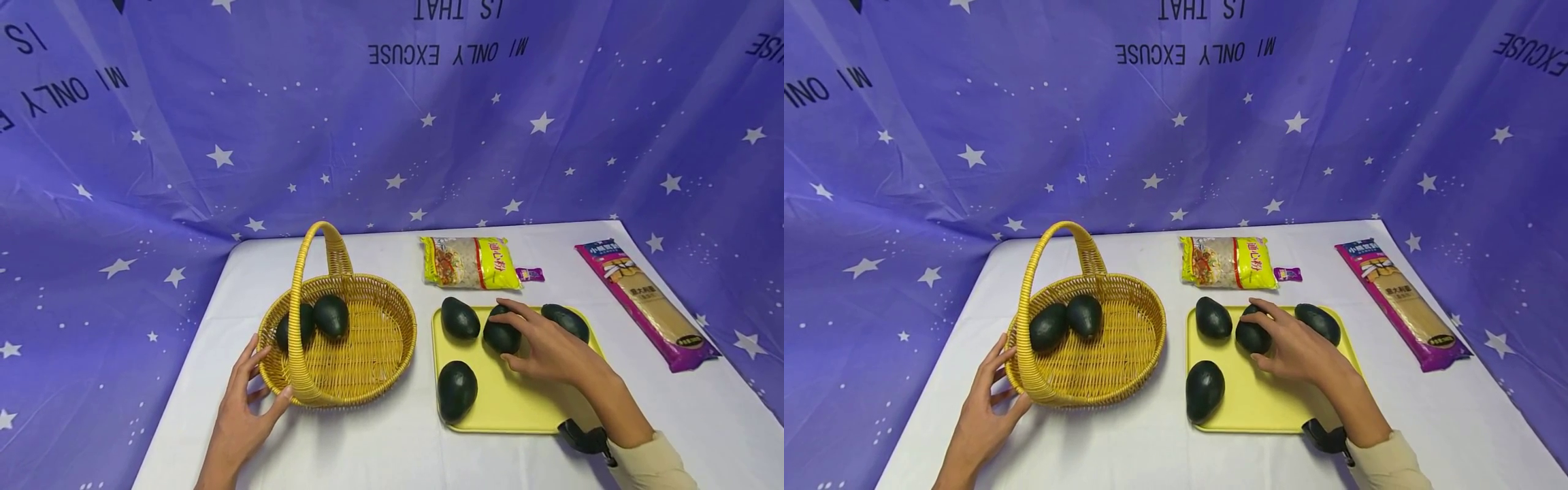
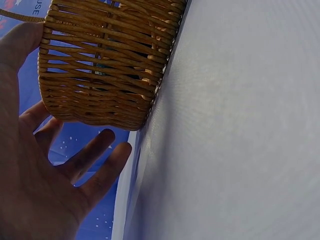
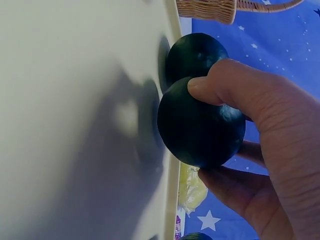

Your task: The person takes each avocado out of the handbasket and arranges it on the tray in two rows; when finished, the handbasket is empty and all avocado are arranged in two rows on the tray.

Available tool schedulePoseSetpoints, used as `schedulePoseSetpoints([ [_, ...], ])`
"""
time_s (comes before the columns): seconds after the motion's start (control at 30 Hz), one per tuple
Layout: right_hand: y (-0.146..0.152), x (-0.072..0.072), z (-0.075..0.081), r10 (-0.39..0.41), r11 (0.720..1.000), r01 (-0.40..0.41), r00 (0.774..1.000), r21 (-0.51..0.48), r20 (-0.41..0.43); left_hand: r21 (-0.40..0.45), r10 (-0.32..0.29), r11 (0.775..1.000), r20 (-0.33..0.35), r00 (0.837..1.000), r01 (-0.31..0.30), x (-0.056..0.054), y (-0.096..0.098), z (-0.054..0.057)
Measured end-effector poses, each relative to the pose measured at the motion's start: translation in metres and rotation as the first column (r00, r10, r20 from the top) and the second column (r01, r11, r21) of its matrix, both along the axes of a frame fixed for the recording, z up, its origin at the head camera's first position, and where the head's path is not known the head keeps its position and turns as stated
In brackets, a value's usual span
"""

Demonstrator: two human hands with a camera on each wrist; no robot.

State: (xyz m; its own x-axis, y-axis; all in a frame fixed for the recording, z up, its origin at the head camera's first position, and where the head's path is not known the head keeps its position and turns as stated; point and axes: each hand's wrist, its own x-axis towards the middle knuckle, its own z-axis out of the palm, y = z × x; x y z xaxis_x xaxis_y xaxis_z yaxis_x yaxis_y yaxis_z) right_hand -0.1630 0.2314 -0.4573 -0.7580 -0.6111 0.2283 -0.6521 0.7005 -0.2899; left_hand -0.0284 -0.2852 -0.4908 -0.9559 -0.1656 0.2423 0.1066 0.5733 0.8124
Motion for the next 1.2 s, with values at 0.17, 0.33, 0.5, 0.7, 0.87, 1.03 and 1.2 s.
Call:
schedulePoseSetpoints([
  [0.17, -0.0003, -0.0032, 0.0003, -0.003, 1.0, 0.002, 1.0, 0.02, 0.015, 0.006, 0.0, 1.0, 0.007, 1.0, 0.0, 0.0, -0.0004, 0.0002],
  [0.33, 0.0009, -0.0041, -0.001, -0.019, 1.0, 0.018, 0.999, 0.023, 0.046, 0.006, 0.002, 1.0, 0.01, 1.0, -0.002, -0.0002, -0.0001, 0.0001],
  [0.5, 0.0017, -0.0028, -0.0039, -0.015, 1.0, 0.015, 0.998, 0.007, 0.062, -0.002, 0.006, 1.0, 0.012, 1.0, -0.006, -0.0002, -0.0001, 0.0005],
  [0.7, 0.0023, -0.0034, -0.007, -0.024, 1.0, 0.024, 0.999, 0.005, 0.043, -0.004, 0.006, 1.0, 0.007, 1.0, -0.006, -0.0005, 0.0, 0.0011],
  [0.87, 0.0023, -0.0041, -0.0078, -0.047, 0.999, 0.046, 0.998, 0.016, 0.039, -0.001, 0.0, 1.0, -0.015, 1.0, 0.0, -0.0015, -0.0003, 0.0009],
  [1.03, 0.0014, -0.0033, -0.0065, -0.05, 0.999, 0.05, 0.998, 0.02, 0.044, 0.009, -0.004, 1.0, -0.02, 1.0, 0.005, -0.0017, -0.0001, 0.0013],
  [1.2, 0.0009, -0.0021, -0.0067, -0.039, 0.999, 0.038, 0.998, 0.014, 0.052, 0.018, -0.004, 1.0, -0.008, 1.0, 0.004, -0.001, 0.0006, 0.0019],
])
